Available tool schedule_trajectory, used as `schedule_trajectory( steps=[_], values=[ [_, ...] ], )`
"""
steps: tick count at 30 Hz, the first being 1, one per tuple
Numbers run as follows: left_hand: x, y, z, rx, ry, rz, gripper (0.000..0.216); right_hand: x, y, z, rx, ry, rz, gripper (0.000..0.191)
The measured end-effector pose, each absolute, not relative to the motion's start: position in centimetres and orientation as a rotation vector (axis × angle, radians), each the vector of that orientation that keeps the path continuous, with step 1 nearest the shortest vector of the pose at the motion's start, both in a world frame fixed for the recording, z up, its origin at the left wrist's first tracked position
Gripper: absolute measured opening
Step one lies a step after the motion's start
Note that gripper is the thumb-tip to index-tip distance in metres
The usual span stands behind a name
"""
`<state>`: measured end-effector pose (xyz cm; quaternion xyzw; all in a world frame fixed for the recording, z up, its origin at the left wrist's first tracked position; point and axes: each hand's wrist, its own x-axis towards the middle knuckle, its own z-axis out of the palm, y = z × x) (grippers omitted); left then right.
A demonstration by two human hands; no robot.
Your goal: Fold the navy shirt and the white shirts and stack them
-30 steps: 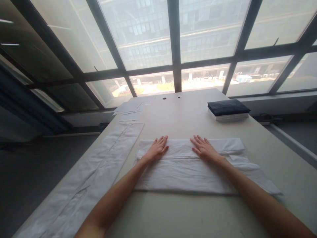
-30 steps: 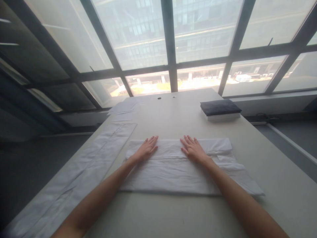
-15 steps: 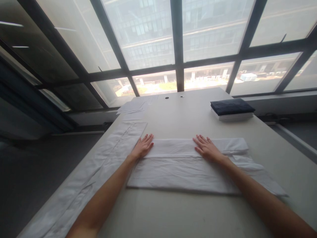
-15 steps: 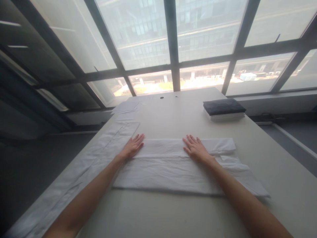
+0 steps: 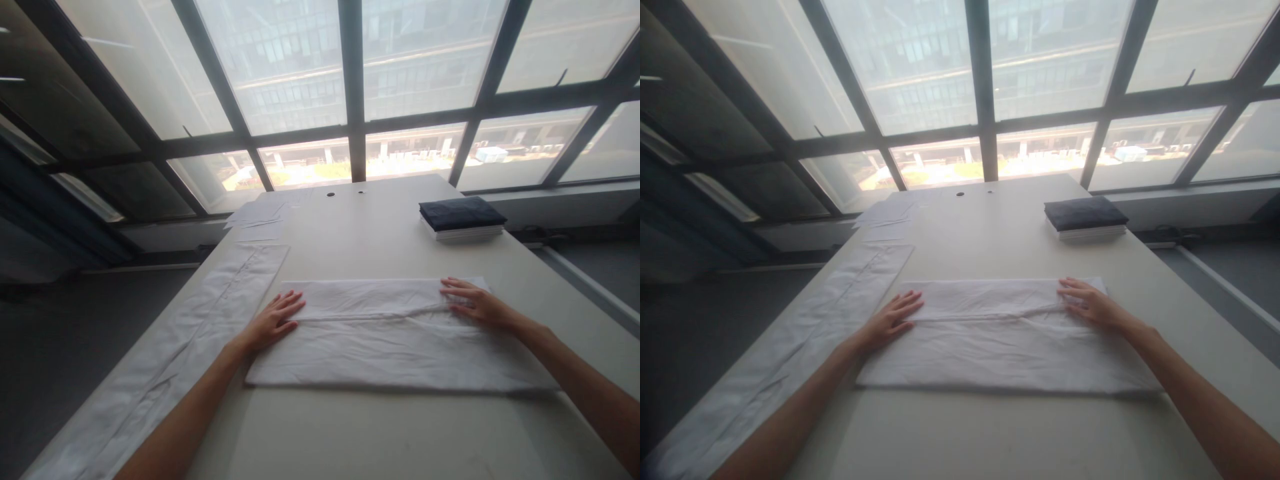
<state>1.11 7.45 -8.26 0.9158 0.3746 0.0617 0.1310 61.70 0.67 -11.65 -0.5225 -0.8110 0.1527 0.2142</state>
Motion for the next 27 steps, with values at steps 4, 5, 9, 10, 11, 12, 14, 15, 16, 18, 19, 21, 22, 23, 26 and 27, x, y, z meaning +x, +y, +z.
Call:
schedule_trajectory(
  steps=[4, 5, 9, 10, 11, 12, 14, 15, 16, 18, 19, 21, 22, 23, 26, 27],
  values=[
    [0.8, 5.7, -8.6, 2.661, 1.115, 0.163, 0.054, 62.1, -0.2, -12.2, -1.47, -2.272, 0.489, 0.049],
    [0.6, 5.2, -8.6, 2.649, 1.121, 0.181, 0.053, 61.8, -0.2, -12.1, -1.466, -2.263, 0.497, 0.048],
    [-0.7, 4.0, -8.7, 2.54, 1.13, 0.357, 0.04, 61.0, -0.1, -11.3, -1.447, -2.197, 0.554, 0.039],
    [-1.0, 3.9, -8.7, 2.502, 1.128, 0.407, 0.035, 61.0, -0.2, -11.1, -1.447, -2.185, 0.553, 0.037],
    [-1.3, 3.8, -8.6, 2.463, 1.13, 0.455, 0.032, 61.2, -0.2, -10.9, -1.45, -2.178, 0.538, 0.035],
    [-1.5, 3.7, -8.5, 2.429, 1.137, 0.498, 0.03, 61.4, -0.4, -10.8, -1.453, -2.181, 0.512, 0.033],
    [-1.8, 3.8, -8.0, 2.385, 1.165, 0.57, 0.029, 61.8, -0.6, -10.6, -1.447, -2.209, 0.456, 0.028],
    [-1.8, 4.0, -7.6, 2.376, 1.179, 0.597, 0.029, 62.0, -0.7, -10.5, -1.441, -2.225, 0.437, 0.027],
    [-1.8, 4.3, -7.2, 2.375, 1.19, 0.617, 0.028, 62.1, -0.7, -10.3, -1.432, -2.234, 0.419, 0.026],
    [-1.6, 5.3, -6.0, 2.373, 1.207, 0.66, 0.028, 62.3, -0.3, -9.7, -1.407, -2.226, 0.382, 0.027],
    [-1.5, 6.1, -5.3, 2.369, 1.217, 0.689, 0.029, 62.3, 0.1, -9.2, -1.399, -2.206, 0.354, 0.027],
    [-1.0, 8.2, -4.0, 2.342, 1.247, 0.753, 0.032, 62.3, 1.6, -8.0, -1.399, -2.162, 0.291, 0.028],
    [-0.8, 9.5, -3.5, 2.324, 1.271, 0.781, 0.035, 62.4, 2.5, -7.4, -1.41, -2.145, 0.258, 0.028],
    [-0.5, 10.9, -3.0, 2.308, 1.306, 0.801, 0.039, 62.4, 3.6, -6.8, -1.43, -2.134, 0.219, 0.028],
    [0.7, 15.3, -2.4, 2.3, 1.451, 0.841, 0.049, 62.4, 7.2, -5.5, -1.525, -2.135, 0.062, 0.028],
    [1.3, 16.5, -2.4, 2.306, 1.493, 0.857, 0.051, 62.1, 8.2, -5.4, -1.566, -2.127, -0.003, 0.029]
  ],
)
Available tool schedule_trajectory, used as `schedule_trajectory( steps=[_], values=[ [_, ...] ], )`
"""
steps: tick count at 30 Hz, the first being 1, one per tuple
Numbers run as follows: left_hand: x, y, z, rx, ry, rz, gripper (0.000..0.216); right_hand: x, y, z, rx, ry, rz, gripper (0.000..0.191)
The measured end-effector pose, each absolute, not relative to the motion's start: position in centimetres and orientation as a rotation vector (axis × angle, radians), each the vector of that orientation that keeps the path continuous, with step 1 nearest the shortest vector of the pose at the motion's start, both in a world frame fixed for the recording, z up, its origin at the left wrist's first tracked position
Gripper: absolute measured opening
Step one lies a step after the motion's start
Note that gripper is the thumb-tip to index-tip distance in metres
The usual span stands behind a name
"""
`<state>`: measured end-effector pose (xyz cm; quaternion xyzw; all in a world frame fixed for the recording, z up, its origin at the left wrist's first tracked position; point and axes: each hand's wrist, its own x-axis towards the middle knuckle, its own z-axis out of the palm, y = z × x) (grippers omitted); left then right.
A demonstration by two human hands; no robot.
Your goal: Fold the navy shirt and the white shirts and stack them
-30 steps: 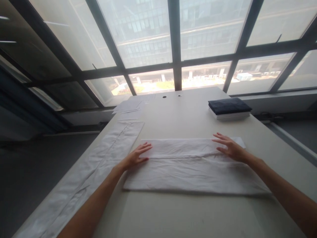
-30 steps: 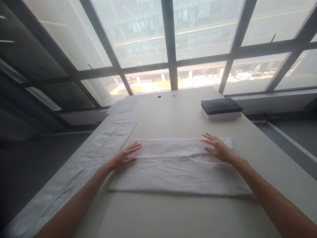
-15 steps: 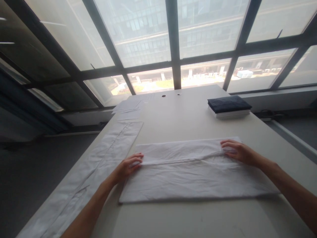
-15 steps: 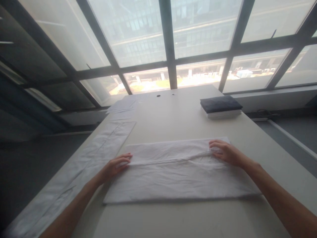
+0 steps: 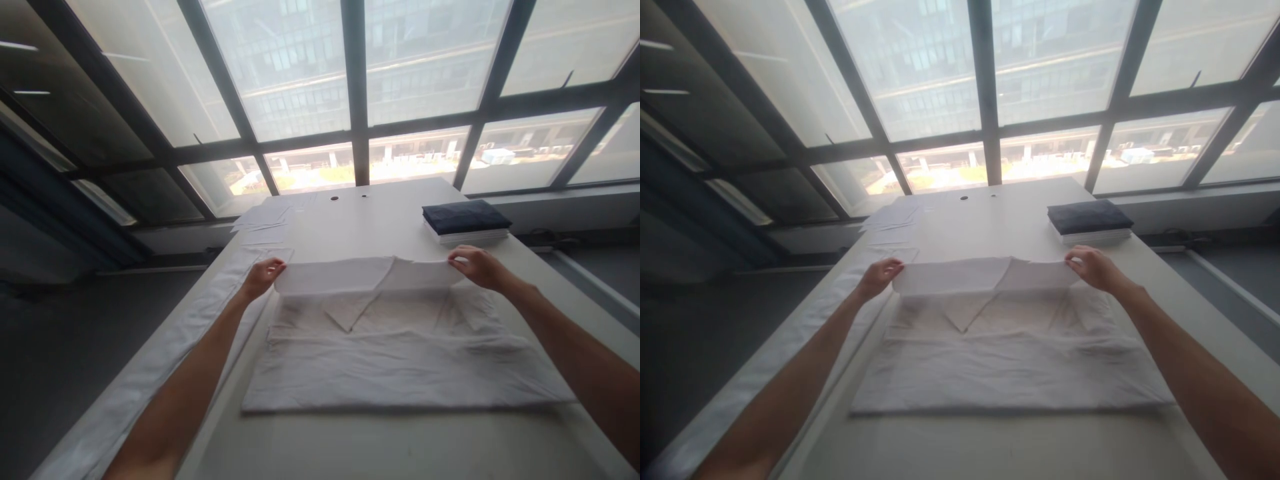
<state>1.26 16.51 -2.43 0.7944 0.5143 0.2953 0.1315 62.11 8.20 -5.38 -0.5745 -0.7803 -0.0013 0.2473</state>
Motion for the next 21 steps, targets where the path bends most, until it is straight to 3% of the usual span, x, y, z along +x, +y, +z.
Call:
schedule_trajectory(
  steps=[6, 11, 14, 17, 21],
  values=[
    [5.3, 17.1, -4.0, 2.467, 1.518, 0.915, 0.044, 56.8, 9.8, -6.4, -1.621, -2.026, -0.18, 0.036],
    [8.2, 11.7, -4.9, 2.676, 0.925, 0.425, 0.051, 49.3, 7.0, -7.2, -1.285, -2.273, 0.078, 0.028],
    [9.3, 9.7, -5.5, 2.651, 0.822, 0.302, 0.045, 45.7, 5.8, -7.3, -1.114, -2.404, 0.164, 0.029],
    [9.9, 9.0, -6.3, 2.655, 0.822, 0.368, 0.035, 43.3, 5.4, -7.5, -1.042, -2.474, 0.178, 0.031],
    [10.1, 8.4, -6.9, 2.605, 0.771, 0.506, 0.031, 42.0, 5.6, -7.9, -1.002, -2.528, 0.099, 0.019]
  ],
)
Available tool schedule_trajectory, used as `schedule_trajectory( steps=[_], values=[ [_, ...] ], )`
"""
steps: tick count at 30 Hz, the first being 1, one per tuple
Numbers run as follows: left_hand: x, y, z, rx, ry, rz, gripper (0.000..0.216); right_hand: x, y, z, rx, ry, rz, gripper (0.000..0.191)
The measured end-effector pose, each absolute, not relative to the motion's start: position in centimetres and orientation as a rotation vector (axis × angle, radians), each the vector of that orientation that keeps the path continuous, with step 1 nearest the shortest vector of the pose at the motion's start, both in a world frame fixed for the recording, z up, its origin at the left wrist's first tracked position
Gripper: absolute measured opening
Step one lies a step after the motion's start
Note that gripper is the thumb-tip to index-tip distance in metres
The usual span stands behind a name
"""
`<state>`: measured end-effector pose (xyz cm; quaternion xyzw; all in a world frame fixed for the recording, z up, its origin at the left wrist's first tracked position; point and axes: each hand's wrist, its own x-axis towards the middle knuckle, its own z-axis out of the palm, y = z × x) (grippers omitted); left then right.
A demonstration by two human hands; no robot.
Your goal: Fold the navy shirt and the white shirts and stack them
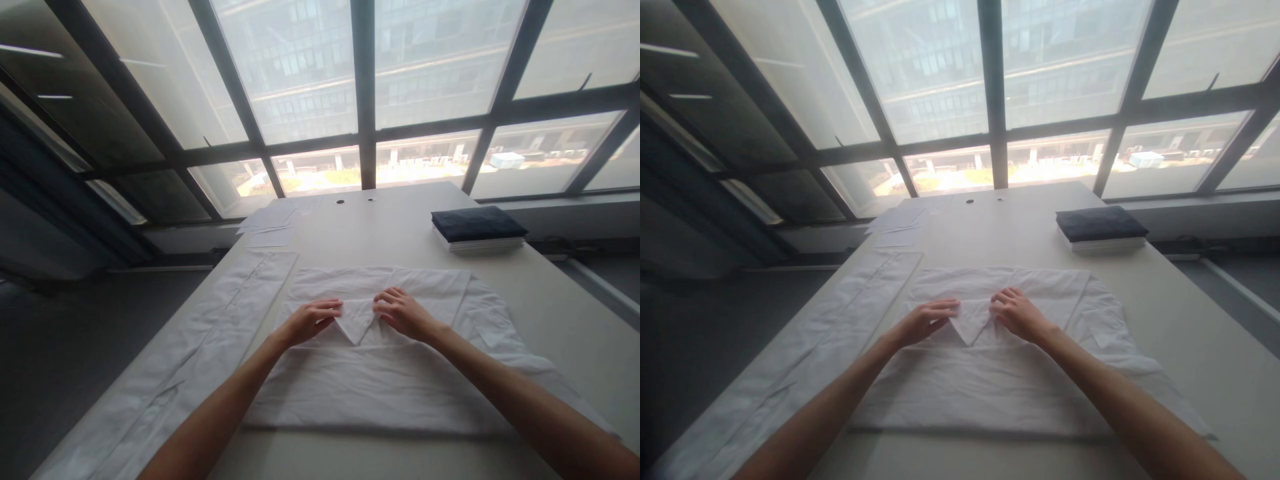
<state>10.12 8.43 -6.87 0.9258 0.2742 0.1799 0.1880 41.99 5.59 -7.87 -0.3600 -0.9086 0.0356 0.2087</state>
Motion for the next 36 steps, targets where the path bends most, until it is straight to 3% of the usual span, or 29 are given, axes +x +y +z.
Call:
schedule_trajectory(
  steps=[10, 16, 21, 26, 32, 36],
  values=[
    [10.7, 6.6, -5.9, 2.668, 0.878, 0.31, 0.041, 41.2, 4.5, -8.0, -1.1, -2.512, 0.107, 0.026],
    [12.3, 6.6, -8.7, 2.807, 0.927, 0.109, 0.064, 40.1, 3.7, -9.1, -1.082, -2.64, 0.268, 0.058],
    [11.2, 6.8, -9.7, 2.804, 0.981, -0.033, 0.068, 41.1, 3.8, -9.7, -1.144, -2.734, 0.375, 0.062],
    [11.8, 6.1, -8.6, 2.733, 1.068, 0.042, 0.06, 39.8, 1.7, -7.5, -1.135, -2.637, 0.261, 0.052],
    [15.1, 4.6, -8.2, 2.727, 0.958, 0.299, 0.054, 37.6, -0.6, -6.9, -1.387, -2.475, 0.326, 0.009],
    [15.7, 4.9, -8.8, 2.698, 0.933, 0.219, 0.059, 37.7, -0.6, -7.6, -1.324, -2.458, 0.515, 0.01]
  ],
)
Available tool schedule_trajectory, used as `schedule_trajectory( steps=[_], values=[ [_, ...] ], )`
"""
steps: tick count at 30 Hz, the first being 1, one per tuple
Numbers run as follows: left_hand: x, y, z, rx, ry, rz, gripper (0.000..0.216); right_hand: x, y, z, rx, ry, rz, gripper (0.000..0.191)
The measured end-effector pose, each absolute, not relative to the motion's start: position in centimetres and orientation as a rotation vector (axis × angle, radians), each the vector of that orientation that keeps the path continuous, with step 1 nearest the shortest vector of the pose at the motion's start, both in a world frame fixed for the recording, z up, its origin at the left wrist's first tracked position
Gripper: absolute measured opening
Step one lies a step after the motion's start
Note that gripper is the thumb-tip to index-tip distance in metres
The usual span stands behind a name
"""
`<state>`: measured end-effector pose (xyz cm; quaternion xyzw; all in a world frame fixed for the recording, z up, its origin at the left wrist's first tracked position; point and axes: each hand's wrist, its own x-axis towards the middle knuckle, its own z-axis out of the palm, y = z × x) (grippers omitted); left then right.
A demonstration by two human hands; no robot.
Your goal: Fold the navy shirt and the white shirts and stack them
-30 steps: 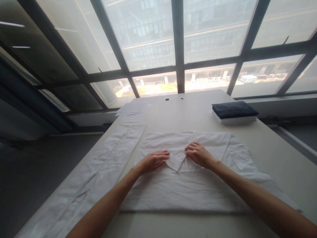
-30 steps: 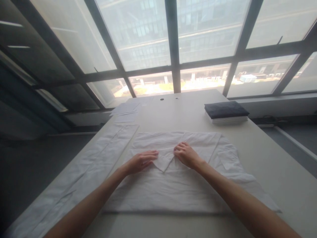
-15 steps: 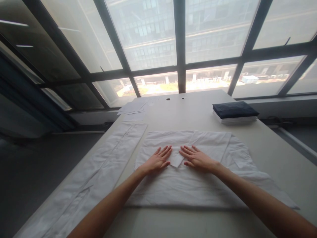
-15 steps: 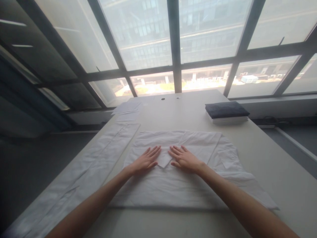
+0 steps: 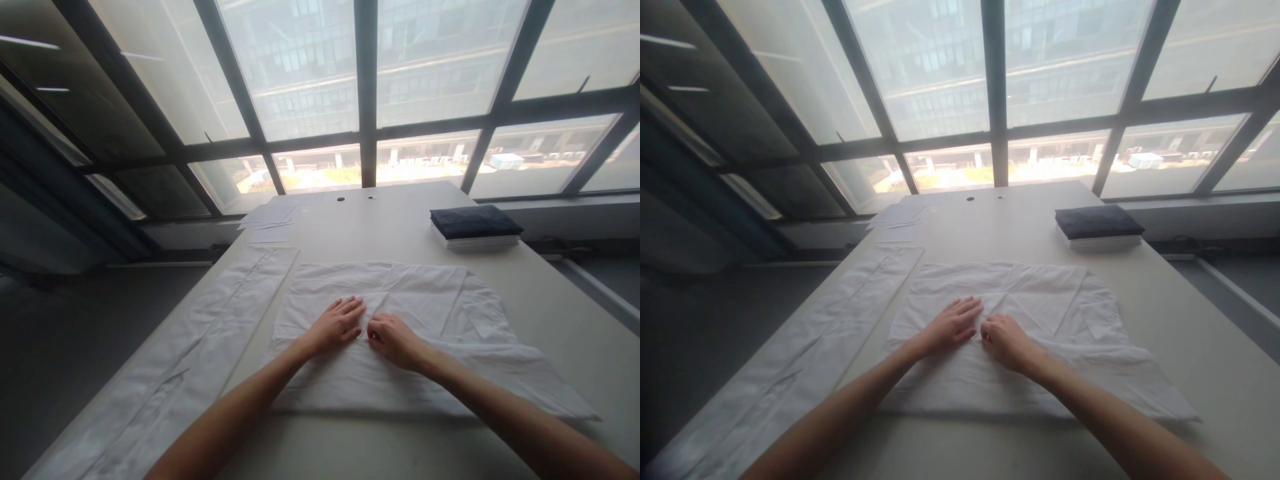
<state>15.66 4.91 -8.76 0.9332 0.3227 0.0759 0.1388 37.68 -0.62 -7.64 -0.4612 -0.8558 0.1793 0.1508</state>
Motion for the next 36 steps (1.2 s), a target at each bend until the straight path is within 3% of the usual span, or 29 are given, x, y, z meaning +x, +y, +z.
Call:
schedule_trajectory(
  steps=[6, 10, 14, 20, 26, 32, 36],
  values=[
    [15.4, 5.7, -8.5, 2.632, 0.92, 0.243, 0.061, 38.4, -0.7, -7.6, -1.047, -2.467, 0.529, 0.013],
    [15.5, 5.7, -7.8, 2.597, 0.885, 0.282, 0.061, 38.4, -0.9, -7.4, -1.109, -2.491, 0.405, 0.01],
    [15.1, 5.1, -7.6, 2.612, 0.917, 0.361, 0.05, 37.7, -1.5, -7.3, -1.155, -2.494, 0.202, 0.028],
    [14.0, 3.9, -9.7, 2.815, 0.916, 0.125, 0.068, 37.9, -0.7, -7.7, -1.237, -2.381, 0.302, 0.009],
    [13.7, 4.0, -10.2, 2.759, 1.038, 0.097, 0.074, 44.0, 5.4, -7.8, -1.482, -2.123, 0.137, 0.015],
    [10.9, 11.2, -7.9, 2.617, 1.315, 0.49, 0.056, 53.3, 11.0, -8.9, -1.824, -2.04, -0.076, 0.032],
    [7.9, 17.9, -8.3, 2.499, 1.57, 0.536, 0.052, 57.3, 12.3, -9.9, -1.954, -2.087, -0.07, 0.039]
  ],
)
